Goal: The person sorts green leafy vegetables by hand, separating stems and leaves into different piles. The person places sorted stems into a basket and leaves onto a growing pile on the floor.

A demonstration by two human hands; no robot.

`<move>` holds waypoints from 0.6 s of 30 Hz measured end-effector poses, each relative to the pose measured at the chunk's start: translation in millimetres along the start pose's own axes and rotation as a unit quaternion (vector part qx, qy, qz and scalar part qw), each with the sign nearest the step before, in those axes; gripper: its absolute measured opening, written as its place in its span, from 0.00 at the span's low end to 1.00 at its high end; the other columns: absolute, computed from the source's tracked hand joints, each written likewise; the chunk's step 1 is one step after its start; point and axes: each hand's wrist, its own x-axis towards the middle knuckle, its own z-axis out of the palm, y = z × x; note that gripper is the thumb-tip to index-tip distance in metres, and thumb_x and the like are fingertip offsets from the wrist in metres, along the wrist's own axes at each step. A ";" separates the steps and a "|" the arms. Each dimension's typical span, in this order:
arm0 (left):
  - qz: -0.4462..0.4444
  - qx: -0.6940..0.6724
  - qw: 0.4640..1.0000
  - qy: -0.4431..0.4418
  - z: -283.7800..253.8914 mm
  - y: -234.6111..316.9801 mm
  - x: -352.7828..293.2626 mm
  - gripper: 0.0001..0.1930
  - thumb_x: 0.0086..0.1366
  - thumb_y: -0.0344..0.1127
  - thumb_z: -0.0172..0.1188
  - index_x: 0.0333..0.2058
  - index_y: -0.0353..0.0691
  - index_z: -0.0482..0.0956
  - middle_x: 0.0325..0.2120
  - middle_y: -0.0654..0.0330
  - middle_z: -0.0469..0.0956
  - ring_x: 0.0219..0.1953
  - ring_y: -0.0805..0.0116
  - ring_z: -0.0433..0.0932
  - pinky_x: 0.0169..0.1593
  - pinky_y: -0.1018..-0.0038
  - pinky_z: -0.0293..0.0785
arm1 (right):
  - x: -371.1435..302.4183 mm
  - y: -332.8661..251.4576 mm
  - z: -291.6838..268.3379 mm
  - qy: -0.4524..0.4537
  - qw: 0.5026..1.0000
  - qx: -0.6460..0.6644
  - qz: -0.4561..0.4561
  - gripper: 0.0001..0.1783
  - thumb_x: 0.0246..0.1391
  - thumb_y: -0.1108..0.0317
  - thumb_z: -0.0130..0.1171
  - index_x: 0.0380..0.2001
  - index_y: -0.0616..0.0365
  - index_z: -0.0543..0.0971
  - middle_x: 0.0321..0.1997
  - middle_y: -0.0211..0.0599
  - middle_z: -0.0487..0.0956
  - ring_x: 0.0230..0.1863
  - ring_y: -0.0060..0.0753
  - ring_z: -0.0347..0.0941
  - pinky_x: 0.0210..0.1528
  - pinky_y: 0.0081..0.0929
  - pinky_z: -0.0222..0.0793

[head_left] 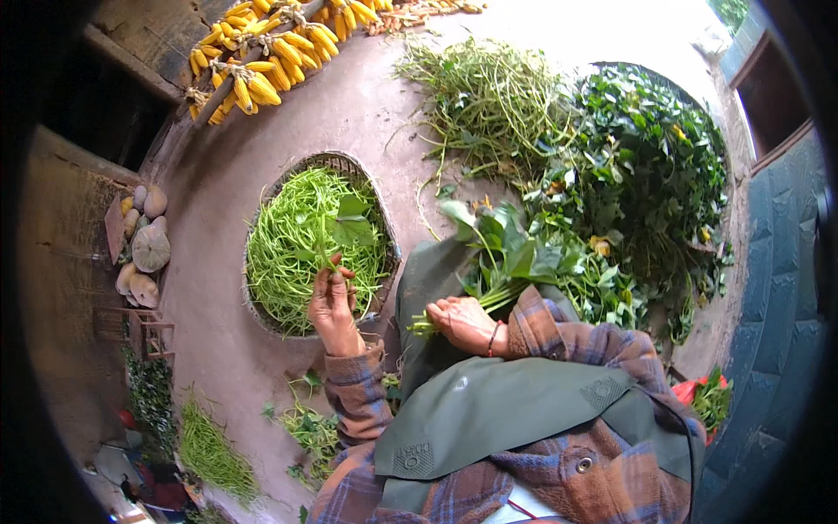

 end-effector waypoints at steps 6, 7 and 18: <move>0.046 0.065 0.991 -0.107 4.8 -19.0 -12.1 0.13 0.69 0.28 0.55 0.51 0.40 0.79 0.42 0.63 0.81 0.39 0.79 0.76 0.45 0.81 0.73 | -11.2 9.7 18.4 -0.037 0.998 0.002 -0.057 0.25 0.41 0.64 0.67 0.42 0.62 0.71 0.32 0.49 0.76 0.36 0.52 0.76 0.37 0.42 0.74; 0.098 0.063 0.984 -0.138 10.7 -14.2 -13.5 0.14 0.68 0.26 0.55 0.51 0.40 0.79 0.46 0.61 0.81 0.42 0.76 0.77 0.49 0.78 0.74 | -10.8 6.6 12.0 -0.053 0.996 0.006 -0.076 0.29 0.39 0.63 0.67 0.45 0.62 0.71 0.33 0.49 0.76 0.36 0.52 0.76 0.38 0.44 0.74; 0.113 0.244 0.930 -0.252 18.1 9.8 -11.6 0.16 0.62 0.19 0.57 0.48 0.34 0.81 0.35 0.58 0.80 0.35 0.72 0.79 0.41 0.77 0.74 | -15.2 -17.7 -80.1 -0.008 0.978 -0.091 -0.188 0.09 0.49 0.63 0.56 0.32 0.53 0.75 0.34 0.34 0.74 0.38 0.35 0.72 0.41 0.34 0.67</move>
